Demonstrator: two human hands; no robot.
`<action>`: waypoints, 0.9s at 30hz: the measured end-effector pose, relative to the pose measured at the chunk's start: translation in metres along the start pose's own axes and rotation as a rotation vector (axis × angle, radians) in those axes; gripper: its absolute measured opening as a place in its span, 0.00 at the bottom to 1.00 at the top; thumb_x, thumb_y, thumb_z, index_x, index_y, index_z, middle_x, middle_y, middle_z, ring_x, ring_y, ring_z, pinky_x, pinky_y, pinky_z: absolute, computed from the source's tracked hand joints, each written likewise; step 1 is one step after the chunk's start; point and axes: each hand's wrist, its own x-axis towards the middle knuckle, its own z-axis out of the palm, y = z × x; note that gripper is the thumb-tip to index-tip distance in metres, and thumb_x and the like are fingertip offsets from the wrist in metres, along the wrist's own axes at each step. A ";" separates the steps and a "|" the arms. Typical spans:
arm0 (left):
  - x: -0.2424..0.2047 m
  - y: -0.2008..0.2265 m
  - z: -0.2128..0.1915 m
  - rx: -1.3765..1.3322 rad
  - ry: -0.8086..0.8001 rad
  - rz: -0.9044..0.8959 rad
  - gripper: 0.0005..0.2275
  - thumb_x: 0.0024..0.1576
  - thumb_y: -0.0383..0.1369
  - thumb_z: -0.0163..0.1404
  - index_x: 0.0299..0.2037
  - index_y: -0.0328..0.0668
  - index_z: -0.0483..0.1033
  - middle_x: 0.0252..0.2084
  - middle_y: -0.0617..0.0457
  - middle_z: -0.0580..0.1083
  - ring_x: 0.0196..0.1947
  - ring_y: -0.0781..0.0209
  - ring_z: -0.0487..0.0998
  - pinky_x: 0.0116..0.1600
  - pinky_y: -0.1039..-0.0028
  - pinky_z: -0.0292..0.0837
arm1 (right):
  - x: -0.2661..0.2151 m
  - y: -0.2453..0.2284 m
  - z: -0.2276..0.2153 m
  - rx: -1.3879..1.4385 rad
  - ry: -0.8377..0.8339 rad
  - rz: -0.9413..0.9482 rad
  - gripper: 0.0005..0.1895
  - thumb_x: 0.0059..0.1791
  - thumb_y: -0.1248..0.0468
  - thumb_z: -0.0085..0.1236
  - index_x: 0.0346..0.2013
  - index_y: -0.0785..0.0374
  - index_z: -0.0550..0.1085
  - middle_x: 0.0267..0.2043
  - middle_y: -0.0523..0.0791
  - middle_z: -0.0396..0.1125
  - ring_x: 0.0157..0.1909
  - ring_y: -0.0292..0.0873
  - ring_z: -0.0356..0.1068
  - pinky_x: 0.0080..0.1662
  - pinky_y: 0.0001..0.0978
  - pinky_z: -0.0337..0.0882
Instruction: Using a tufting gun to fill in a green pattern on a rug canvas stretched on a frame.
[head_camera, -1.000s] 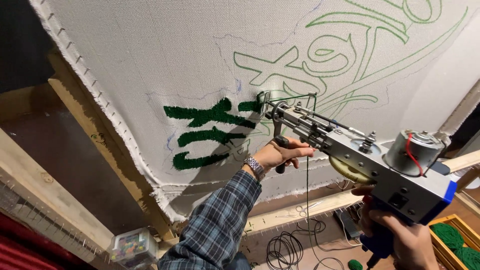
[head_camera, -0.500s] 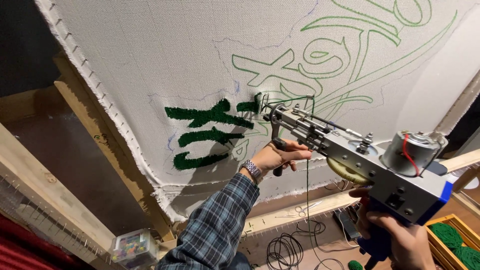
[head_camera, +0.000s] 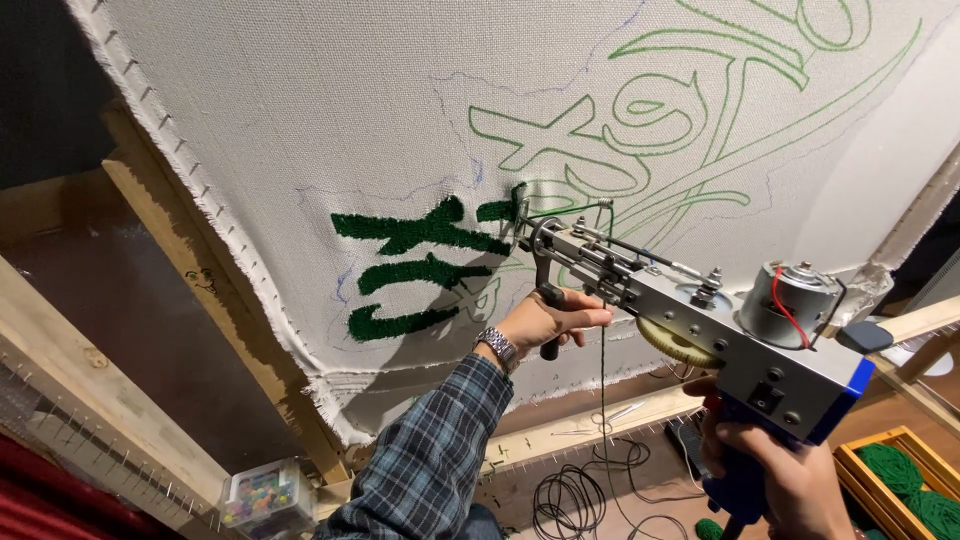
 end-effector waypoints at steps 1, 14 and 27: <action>0.001 0.000 -0.001 0.000 0.001 0.000 0.12 0.50 0.36 0.65 0.41 0.40 0.85 0.46 0.49 0.83 0.24 0.68 0.75 0.27 0.85 0.67 | -0.001 0.002 -0.004 0.000 -0.001 0.000 0.21 0.44 0.75 0.51 0.50 0.86 0.75 0.29 0.58 0.63 0.20 0.53 0.55 0.25 0.40 0.55; 0.014 0.022 -0.046 -0.420 0.554 0.206 0.15 0.61 0.45 0.54 0.43 0.40 0.83 0.38 0.49 0.83 0.32 0.63 0.84 0.36 0.80 0.81 | -0.022 -0.002 -0.014 0.059 0.112 -0.048 0.25 0.46 0.71 0.44 0.54 0.88 0.69 0.25 0.63 0.57 0.17 0.52 0.48 0.24 0.42 0.49; 0.031 -0.008 -0.065 -0.101 0.515 0.231 0.02 0.59 0.35 0.58 0.37 0.53 0.85 0.38 0.59 0.84 0.43 0.66 0.82 0.54 0.70 0.77 | -0.022 0.002 -0.025 0.039 0.047 0.031 0.28 0.45 0.68 0.49 0.56 0.85 0.72 0.21 0.58 0.57 0.19 0.51 0.52 0.23 0.41 0.53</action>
